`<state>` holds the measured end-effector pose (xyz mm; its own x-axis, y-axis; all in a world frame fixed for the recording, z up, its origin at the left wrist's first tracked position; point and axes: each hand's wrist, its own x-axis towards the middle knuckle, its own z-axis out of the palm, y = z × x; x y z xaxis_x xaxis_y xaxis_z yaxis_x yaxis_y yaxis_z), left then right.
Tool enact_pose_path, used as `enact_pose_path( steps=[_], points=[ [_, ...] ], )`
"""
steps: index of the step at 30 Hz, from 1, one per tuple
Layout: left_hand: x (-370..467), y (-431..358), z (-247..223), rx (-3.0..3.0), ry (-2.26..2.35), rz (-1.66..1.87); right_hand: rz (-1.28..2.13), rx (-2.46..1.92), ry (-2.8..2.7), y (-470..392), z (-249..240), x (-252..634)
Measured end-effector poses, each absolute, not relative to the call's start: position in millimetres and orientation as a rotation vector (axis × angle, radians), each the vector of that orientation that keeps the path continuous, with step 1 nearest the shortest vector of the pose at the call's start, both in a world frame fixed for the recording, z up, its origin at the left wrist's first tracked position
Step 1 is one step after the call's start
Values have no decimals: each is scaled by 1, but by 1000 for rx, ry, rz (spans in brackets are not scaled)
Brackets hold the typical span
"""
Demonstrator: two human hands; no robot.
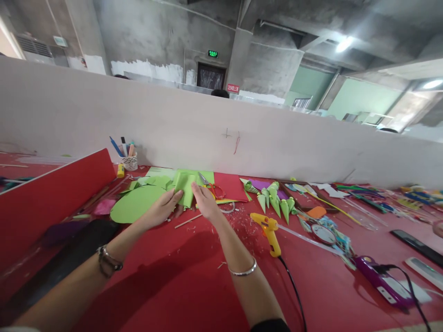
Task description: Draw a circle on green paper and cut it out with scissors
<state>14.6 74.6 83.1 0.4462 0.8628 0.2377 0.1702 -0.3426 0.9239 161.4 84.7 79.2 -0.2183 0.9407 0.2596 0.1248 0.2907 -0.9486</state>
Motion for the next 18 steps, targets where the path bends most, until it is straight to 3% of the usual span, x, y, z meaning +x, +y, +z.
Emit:
enact_pose_path(
  steps=[14,18],
  points=[
    [7,77,86,1844,932,912,720,-1113,-1737,86,78,159],
    [0,83,85,1884,1044,981,774,-1107,-1756,87,76,161]
  ],
)
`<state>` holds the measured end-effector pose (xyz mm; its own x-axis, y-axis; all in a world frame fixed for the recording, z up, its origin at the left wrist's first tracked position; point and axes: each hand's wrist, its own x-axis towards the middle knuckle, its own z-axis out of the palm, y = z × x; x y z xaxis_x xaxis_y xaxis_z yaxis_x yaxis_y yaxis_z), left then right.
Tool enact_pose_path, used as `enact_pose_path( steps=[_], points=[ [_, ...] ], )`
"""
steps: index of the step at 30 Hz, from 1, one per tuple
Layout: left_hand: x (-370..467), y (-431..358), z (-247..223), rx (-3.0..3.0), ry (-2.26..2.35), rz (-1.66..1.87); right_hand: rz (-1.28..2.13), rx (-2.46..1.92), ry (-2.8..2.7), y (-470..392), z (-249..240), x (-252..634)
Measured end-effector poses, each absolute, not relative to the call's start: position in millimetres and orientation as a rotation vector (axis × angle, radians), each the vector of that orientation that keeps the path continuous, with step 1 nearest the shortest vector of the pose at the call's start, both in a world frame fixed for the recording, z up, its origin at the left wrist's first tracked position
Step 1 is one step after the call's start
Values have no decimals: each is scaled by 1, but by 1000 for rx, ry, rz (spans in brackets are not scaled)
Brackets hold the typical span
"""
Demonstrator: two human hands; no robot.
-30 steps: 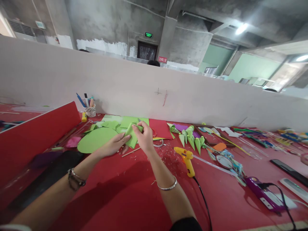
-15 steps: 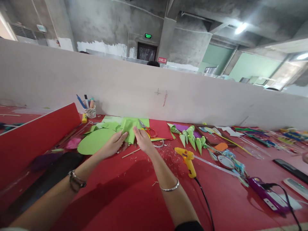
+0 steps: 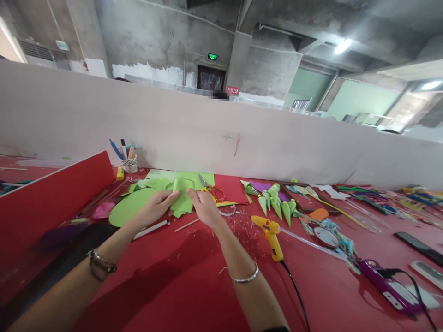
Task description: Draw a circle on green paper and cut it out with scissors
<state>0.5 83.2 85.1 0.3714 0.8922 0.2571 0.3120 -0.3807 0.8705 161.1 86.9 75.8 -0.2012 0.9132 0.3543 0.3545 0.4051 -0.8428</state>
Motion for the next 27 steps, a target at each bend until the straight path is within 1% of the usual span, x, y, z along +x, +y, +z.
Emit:
enact_pose_path(
  steps=[5,9,13,15,20,24,27],
  points=[
    [5,83,86,1914,1178,1134,957,-1093,-1777,84,75,160],
    [7,78,90,1904,1225,1187,1086,-1020,-1804,79,79,156],
    [6,75,94,1881,1230,1203,1002,-1002,-1701,78,78,151],
    [4,74,95,1870,1227,1207,979,-1008,-1740,79,78,152],
    [3,76,95,1811,1220,1207,1122,-923,-1871,79,79,157],
    [2,79,92,1762,1202,1202,938,-970,-1879,77,81,157],
    [1,79,90,1755,1178,1180,1029,-993,-1885,80,80,158]
  ],
)
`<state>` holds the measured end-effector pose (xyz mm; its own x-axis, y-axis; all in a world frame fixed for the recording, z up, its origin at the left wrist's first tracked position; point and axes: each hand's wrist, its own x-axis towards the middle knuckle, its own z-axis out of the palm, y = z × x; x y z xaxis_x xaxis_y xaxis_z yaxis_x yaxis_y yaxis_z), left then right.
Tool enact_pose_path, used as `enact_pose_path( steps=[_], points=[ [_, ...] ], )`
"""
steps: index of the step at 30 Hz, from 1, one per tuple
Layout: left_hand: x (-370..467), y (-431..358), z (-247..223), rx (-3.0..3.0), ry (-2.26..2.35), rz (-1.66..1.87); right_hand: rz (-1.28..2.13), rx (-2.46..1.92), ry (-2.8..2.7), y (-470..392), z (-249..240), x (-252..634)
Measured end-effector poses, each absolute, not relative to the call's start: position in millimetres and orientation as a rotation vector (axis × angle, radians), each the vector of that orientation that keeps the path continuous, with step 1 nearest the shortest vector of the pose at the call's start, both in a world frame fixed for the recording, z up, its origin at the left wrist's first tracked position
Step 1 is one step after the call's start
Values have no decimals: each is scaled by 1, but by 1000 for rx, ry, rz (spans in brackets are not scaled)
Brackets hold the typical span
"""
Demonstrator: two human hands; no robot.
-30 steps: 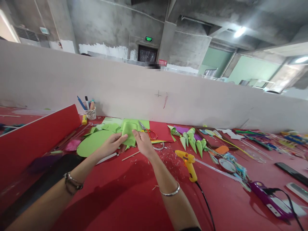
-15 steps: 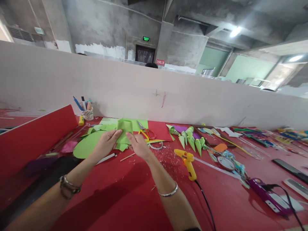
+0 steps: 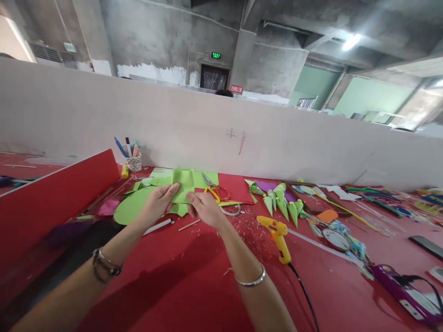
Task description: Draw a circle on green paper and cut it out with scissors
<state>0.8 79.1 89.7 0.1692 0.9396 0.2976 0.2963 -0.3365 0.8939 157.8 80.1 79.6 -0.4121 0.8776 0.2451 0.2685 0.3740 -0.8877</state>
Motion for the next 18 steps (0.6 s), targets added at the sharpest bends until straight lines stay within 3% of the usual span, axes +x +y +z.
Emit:
enact_pose_path(
  steps=[3,11,18],
  points=[
    [3,79,85,1777,1122,1096,1120,-1024,-1790,86,78,162],
    [4,79,78,1799,967,891,953,-1044,-1732,86,82,170],
    [2,79,83,1792,963,956,1191,-971,-1832,74,90,160]
  ],
)
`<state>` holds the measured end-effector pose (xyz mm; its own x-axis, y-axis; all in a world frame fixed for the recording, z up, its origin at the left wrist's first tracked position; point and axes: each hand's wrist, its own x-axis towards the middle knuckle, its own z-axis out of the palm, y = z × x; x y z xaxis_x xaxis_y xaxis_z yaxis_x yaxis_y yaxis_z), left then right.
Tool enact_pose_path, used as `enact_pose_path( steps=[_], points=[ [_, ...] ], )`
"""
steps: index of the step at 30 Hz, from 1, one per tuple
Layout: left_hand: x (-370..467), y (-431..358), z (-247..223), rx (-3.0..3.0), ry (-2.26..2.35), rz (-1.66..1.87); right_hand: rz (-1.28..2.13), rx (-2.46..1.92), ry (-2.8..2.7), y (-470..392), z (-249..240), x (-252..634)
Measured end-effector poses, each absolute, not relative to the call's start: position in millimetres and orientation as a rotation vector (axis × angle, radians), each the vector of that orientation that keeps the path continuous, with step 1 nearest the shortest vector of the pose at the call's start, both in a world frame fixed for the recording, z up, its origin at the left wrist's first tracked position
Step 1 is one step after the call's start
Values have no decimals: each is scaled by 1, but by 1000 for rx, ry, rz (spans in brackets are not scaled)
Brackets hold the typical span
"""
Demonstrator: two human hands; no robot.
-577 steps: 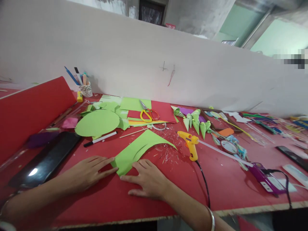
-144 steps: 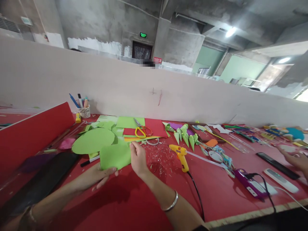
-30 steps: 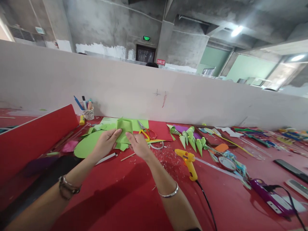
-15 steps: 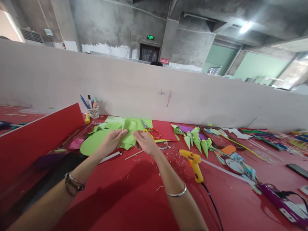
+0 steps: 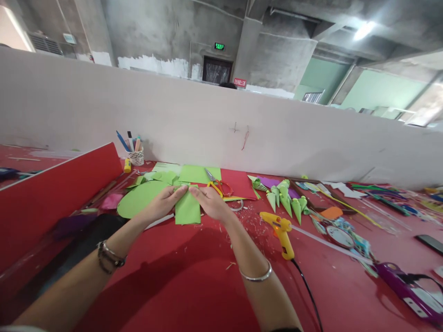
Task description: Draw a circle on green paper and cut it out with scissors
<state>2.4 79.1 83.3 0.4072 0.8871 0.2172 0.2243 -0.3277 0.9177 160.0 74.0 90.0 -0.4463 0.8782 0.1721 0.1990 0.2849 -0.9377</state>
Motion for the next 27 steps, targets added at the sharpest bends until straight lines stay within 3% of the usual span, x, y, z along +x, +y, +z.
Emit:
enact_pose_path(
  steps=[6,11,22,27],
  points=[
    [9,76,87,1802,981,1012,972,-1024,-1822,70,95,159],
    [3,72,87,1832,950,826,764,-1096,-1765,72,93,159],
    [-1,76,86,1800,1053,851,844,-1158,-1913,68,88,156],
    [-5,80,90,1859,1075,1038,849,-1148,-1856,69,90,156]
  ],
)
